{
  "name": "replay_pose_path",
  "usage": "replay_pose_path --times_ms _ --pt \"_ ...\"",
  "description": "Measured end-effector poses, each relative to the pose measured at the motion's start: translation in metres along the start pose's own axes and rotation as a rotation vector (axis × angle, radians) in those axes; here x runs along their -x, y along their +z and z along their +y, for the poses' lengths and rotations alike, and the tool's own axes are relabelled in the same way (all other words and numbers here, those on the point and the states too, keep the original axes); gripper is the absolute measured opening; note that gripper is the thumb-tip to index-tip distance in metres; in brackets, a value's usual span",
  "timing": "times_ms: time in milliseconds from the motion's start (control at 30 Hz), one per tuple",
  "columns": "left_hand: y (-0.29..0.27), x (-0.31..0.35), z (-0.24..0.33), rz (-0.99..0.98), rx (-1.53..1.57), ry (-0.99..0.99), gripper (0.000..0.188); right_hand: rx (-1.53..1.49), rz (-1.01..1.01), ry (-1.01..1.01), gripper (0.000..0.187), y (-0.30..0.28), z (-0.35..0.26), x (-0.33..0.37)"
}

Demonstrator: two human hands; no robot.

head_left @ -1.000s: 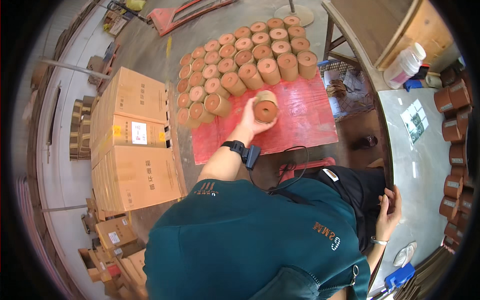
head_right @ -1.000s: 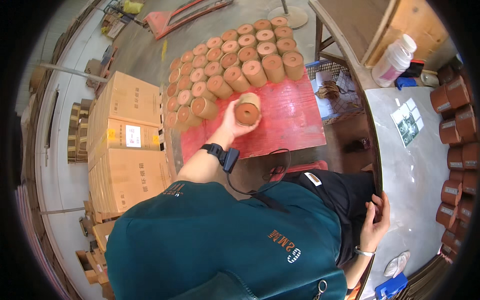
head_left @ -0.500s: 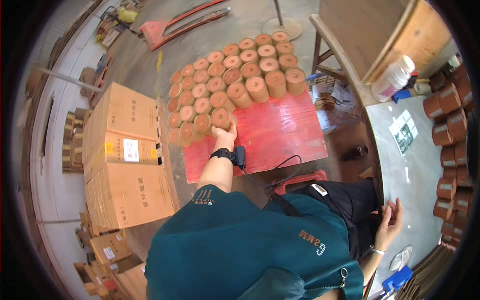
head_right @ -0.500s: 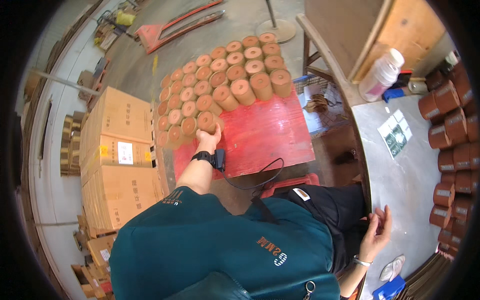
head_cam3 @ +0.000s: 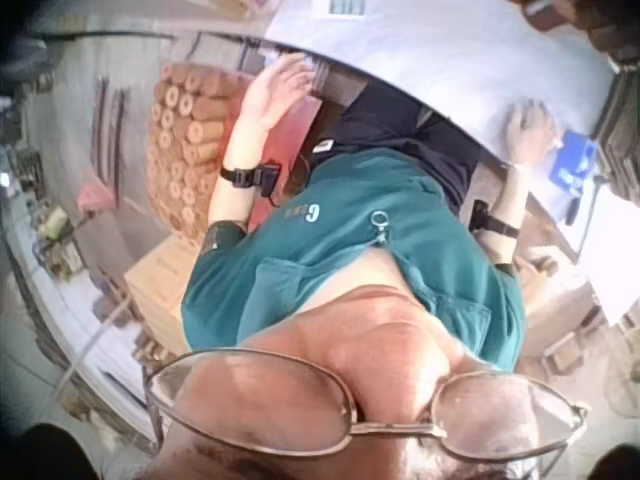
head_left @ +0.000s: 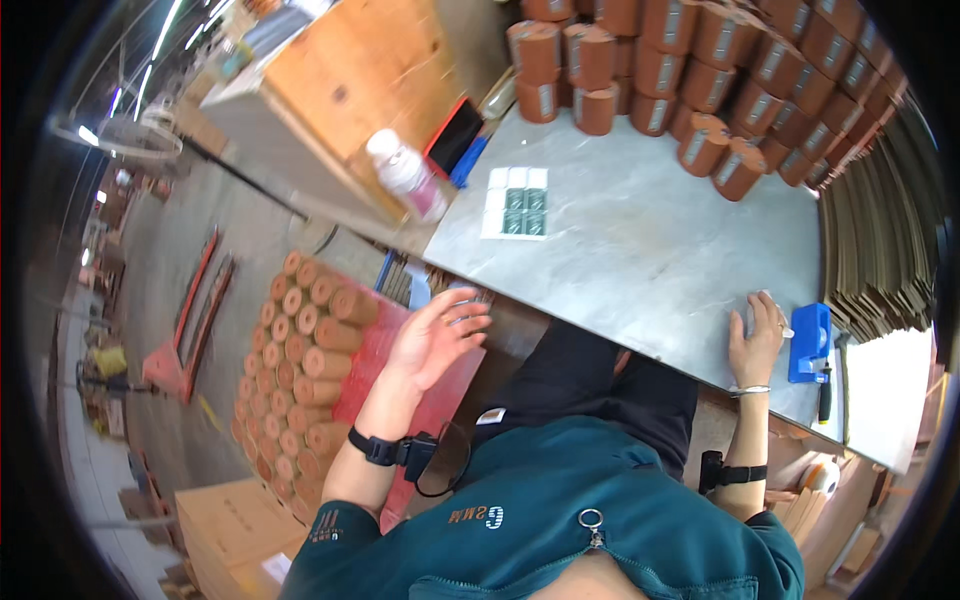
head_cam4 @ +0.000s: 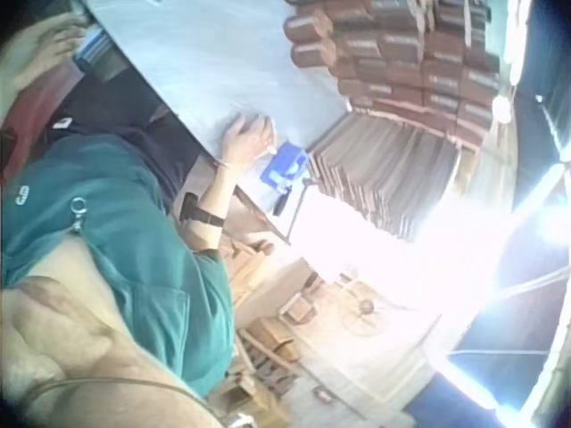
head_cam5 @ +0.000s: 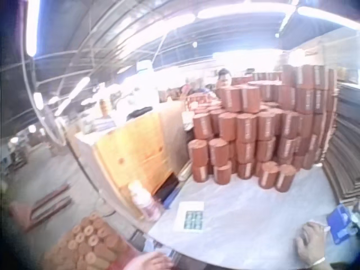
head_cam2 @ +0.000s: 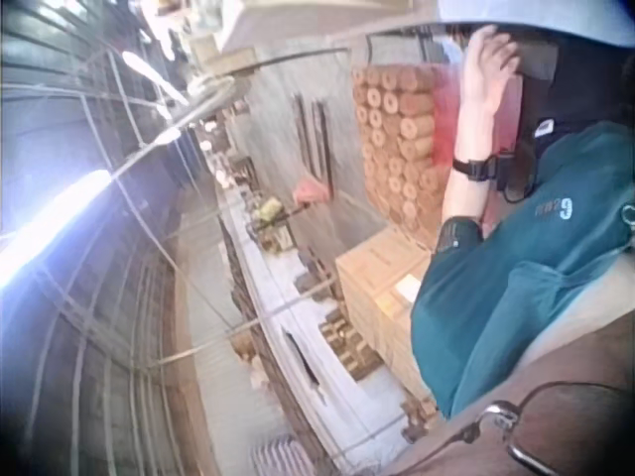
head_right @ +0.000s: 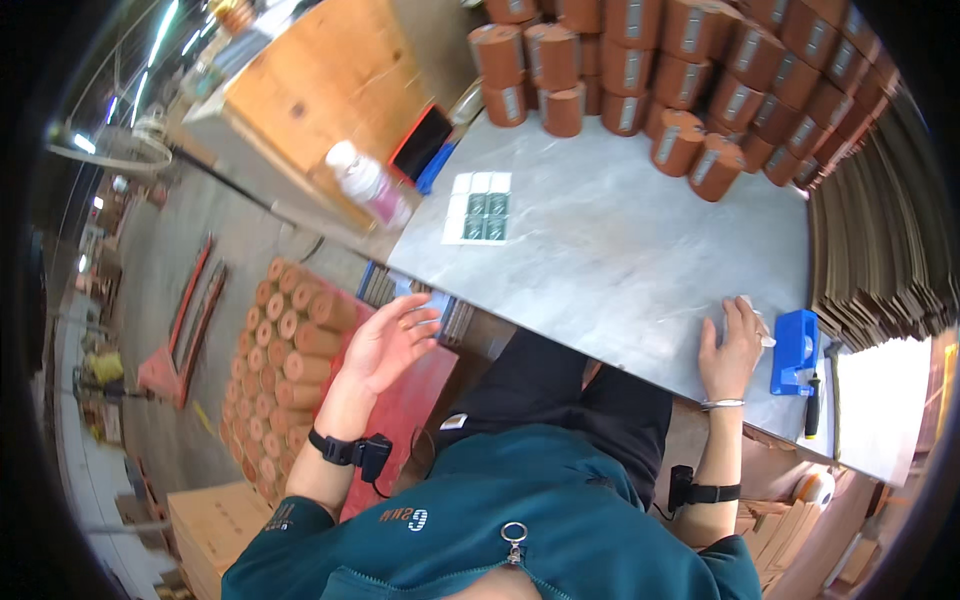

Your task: Wiping clean, applying labels, and wrapping wooden cylinder base components in a manufacturing setting.

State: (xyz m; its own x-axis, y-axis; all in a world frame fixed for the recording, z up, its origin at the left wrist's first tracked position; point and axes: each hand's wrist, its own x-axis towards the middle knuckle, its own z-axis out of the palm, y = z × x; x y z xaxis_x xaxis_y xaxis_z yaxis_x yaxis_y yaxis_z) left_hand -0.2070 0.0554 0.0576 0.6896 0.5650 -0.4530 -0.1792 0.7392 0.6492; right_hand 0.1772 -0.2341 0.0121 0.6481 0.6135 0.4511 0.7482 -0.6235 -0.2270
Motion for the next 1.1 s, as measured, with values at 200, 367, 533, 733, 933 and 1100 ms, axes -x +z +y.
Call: replay_pose_path --times_ms 200,367,533,733,933,1100 --pt "0.175 -0.121 0.008 -0.281 -0.453 -0.061 0.046 0.016 0.001 0.166 0.042 -0.017 -0.003 0.014" --pt "0.267 -0.250 -0.033 -0.126 -1.170 0.495 0.093 -0.152 -0.118 0.090 0.043 -0.036 -0.009 0.020" --pt "0.287 -0.339 -0.070 0.040 -1.210 0.693 0.100 -0.261 -0.131 0.081 0.044 -0.049 -0.034 0.033" --pt "0.277 -0.330 -0.074 -0.009 -1.172 0.733 0.079 -0.344 -0.208 0.085 0.045 -0.056 -0.027 0.043" --pt "0.213 -0.213 -0.061 -0.458 -1.201 0.521 0.078 -0.271 -0.118 0.016 0.032 -0.034 -0.004 0.036" --pt "0.153 -0.122 -0.091 -0.501 -1.139 0.632 0.085 -0.507 -0.072 0.054 0.019 -0.025 -0.006 -0.003"
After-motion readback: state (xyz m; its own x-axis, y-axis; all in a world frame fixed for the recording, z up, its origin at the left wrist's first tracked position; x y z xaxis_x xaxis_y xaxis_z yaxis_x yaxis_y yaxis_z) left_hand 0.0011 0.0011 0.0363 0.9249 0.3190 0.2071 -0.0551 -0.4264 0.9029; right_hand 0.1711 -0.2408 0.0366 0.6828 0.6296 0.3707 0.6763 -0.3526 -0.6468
